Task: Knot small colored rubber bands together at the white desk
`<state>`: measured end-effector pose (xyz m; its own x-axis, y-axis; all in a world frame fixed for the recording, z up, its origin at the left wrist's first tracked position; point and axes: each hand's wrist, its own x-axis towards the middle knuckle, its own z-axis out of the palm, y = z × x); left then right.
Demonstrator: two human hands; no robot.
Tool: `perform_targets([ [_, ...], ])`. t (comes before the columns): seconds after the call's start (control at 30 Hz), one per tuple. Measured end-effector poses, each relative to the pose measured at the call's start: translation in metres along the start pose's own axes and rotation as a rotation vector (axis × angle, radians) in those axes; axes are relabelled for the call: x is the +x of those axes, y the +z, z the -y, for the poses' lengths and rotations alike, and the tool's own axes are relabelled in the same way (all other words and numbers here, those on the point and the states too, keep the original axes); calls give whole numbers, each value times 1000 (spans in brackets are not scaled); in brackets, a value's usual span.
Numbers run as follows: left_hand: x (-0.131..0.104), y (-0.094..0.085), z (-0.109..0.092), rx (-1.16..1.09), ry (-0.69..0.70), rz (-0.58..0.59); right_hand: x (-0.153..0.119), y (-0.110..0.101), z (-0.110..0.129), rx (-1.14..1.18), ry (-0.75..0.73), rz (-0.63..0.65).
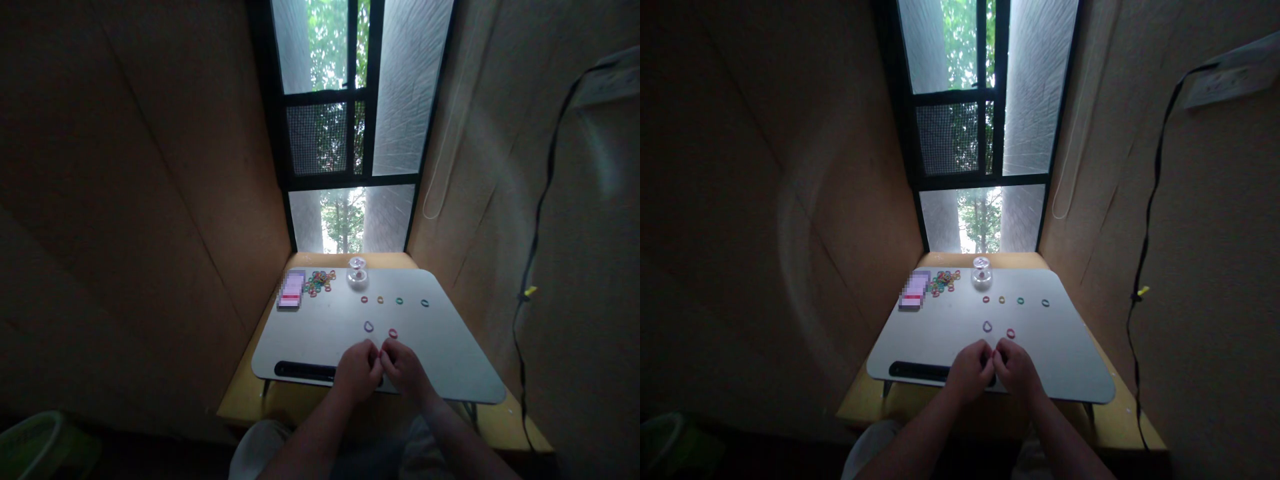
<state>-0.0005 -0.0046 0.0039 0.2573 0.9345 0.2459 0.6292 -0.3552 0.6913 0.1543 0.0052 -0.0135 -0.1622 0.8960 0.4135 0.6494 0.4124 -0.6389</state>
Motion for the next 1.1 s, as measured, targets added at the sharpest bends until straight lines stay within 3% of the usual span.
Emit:
perform_targets([
  [1.1,1,-2,3,-24,-7,27,2,0,1,2,37,35],
])
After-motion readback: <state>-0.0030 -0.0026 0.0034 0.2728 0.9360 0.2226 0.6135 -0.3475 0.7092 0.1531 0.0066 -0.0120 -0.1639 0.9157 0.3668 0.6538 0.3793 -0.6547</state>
